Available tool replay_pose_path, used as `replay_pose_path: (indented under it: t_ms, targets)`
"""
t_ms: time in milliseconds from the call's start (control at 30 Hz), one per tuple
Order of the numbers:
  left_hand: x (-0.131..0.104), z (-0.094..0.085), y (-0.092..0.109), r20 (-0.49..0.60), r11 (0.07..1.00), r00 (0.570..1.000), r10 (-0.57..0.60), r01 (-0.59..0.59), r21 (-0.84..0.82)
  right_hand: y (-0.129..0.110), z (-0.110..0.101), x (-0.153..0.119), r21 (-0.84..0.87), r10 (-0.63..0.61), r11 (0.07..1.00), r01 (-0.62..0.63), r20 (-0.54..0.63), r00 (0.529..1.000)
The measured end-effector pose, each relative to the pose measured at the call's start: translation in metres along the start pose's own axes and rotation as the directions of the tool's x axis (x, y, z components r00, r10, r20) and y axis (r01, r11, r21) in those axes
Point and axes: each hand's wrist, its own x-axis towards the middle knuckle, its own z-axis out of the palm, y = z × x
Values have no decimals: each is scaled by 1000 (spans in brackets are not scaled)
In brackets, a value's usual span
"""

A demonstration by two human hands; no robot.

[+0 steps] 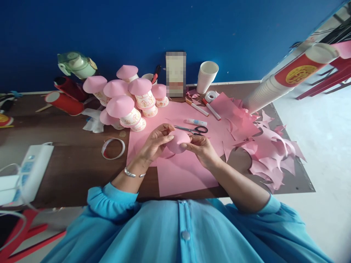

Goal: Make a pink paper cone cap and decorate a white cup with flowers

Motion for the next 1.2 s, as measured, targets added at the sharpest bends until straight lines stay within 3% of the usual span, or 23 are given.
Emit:
replay_pose_path:
  t_ms: [133, 333, 600, 733, 967, 1200]
  targets:
    - [0, 0, 0, 5, 1000, 1000, 8, -8, 5, -1, 0, 0, 8, 15, 1000, -16, 18, 1000]
    - [-1, 3, 1, -23, 1000, 1000, 21, -21, 5, -1, -1, -1, 63, 57, 996, -67, 153, 987]
    - [0, 6, 1, 26, 999, 1000, 12, -13, 48, 4, -1, -1, 64, 47, 997, -49, 24, 999]
    - [1, 6, 0, 41, 999, 999, 3, -4, 36, 4, -2, -1, 47, 56, 997, -57, 20, 998]
    - [1, 3, -2, -30, 1000, 1000, -1, 1, -13, 4, -3, 0, 46, 62, 997, -63, 26, 998]
    - [1, 5, -4, -7, 1000, 1000, -27, 27, 5, 7, -4, 1, 47, 54, 997, -53, -25, 998]
